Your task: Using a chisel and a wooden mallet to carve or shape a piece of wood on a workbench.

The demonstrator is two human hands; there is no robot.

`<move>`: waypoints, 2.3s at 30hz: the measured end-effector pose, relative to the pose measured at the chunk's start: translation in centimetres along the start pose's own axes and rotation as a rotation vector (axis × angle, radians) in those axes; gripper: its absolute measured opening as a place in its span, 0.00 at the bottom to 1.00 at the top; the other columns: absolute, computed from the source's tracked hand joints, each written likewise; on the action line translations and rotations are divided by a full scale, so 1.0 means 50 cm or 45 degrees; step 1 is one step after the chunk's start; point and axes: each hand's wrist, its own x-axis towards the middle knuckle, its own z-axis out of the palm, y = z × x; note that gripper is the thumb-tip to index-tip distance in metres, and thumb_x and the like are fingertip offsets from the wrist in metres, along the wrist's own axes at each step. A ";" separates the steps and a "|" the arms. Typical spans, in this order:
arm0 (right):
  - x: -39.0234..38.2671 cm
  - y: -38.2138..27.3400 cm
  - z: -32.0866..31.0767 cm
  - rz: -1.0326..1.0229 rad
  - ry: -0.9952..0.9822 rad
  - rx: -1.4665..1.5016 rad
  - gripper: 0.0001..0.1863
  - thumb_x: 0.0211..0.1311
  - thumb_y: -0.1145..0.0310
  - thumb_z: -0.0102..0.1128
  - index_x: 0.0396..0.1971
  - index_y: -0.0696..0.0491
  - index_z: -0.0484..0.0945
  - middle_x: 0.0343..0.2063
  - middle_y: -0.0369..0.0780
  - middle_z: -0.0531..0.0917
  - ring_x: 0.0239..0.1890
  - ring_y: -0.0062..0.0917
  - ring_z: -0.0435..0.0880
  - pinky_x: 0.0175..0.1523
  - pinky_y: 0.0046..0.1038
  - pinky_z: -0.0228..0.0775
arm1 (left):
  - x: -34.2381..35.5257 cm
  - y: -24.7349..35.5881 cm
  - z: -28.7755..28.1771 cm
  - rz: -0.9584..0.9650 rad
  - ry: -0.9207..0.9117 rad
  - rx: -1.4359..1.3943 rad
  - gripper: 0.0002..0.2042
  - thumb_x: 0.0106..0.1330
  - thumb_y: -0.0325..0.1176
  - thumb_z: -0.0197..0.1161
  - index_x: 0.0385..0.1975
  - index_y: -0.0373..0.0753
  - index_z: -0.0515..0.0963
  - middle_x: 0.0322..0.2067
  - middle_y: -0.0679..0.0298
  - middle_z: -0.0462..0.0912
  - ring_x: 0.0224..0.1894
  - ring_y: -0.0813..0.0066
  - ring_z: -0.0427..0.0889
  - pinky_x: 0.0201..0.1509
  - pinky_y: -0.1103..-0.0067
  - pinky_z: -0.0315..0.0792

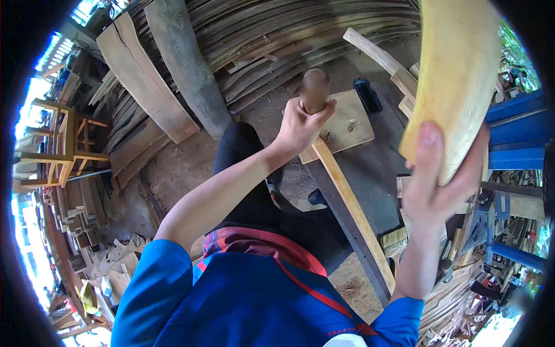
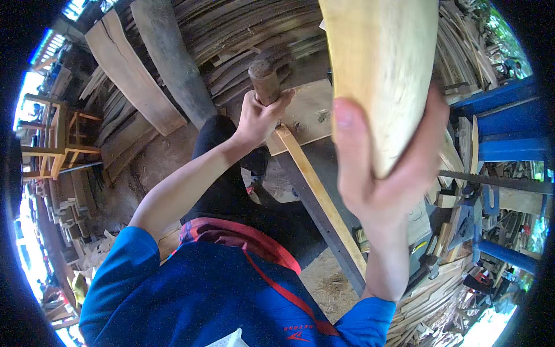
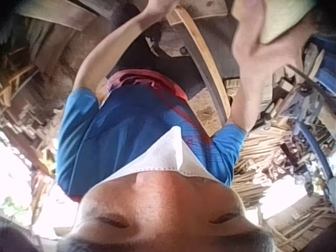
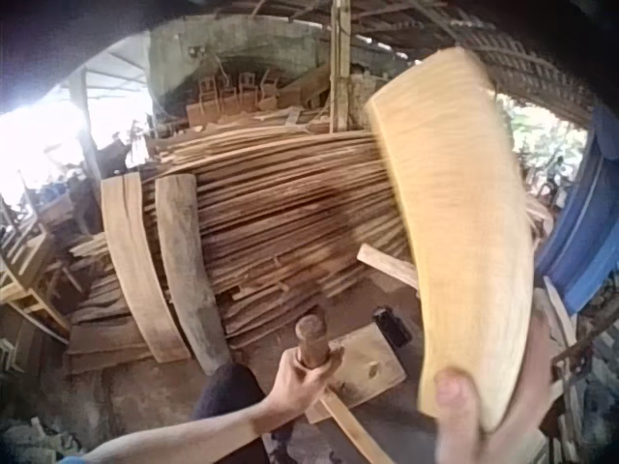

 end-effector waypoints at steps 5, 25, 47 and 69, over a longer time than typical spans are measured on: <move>-0.016 0.041 0.026 0.169 -0.522 -0.229 0.25 0.61 0.57 0.62 0.50 0.60 0.70 0.39 0.48 0.81 0.39 0.36 0.83 0.41 0.35 0.74 | 0.008 -0.031 -0.005 0.048 0.082 -0.123 0.12 0.64 0.32 0.63 0.21 0.32 0.74 0.18 0.77 0.69 0.24 0.91 0.63 0.24 0.84 0.59; -0.007 0.032 -0.064 0.167 0.274 0.051 0.30 0.65 0.49 0.53 0.49 0.64 0.69 0.32 0.47 0.80 0.22 0.24 0.77 0.25 0.24 0.69 | -0.014 -0.017 -0.002 0.093 -0.011 -0.040 0.15 0.63 0.34 0.63 0.17 0.36 0.69 0.15 0.76 0.66 0.20 0.90 0.61 0.22 0.82 0.56; -0.185 0.370 0.082 0.373 0.121 0.118 0.19 0.64 0.62 0.58 0.45 0.64 0.73 0.29 0.46 0.82 0.31 0.27 0.82 0.35 0.27 0.73 | -0.053 -0.075 -0.077 0.178 -0.040 -0.815 0.10 0.68 0.24 0.52 0.24 0.40 0.60 0.18 0.67 0.64 0.20 0.79 0.62 0.26 0.79 0.59; -0.190 0.371 0.094 0.371 -0.086 0.006 0.22 0.65 0.57 0.57 0.45 0.63 0.72 0.30 0.53 0.80 0.32 0.40 0.82 0.38 0.34 0.72 | -0.029 -0.072 -0.085 0.053 0.081 -0.893 0.12 0.69 0.24 0.53 0.23 0.39 0.61 0.16 0.68 0.64 0.17 0.80 0.63 0.23 0.79 0.59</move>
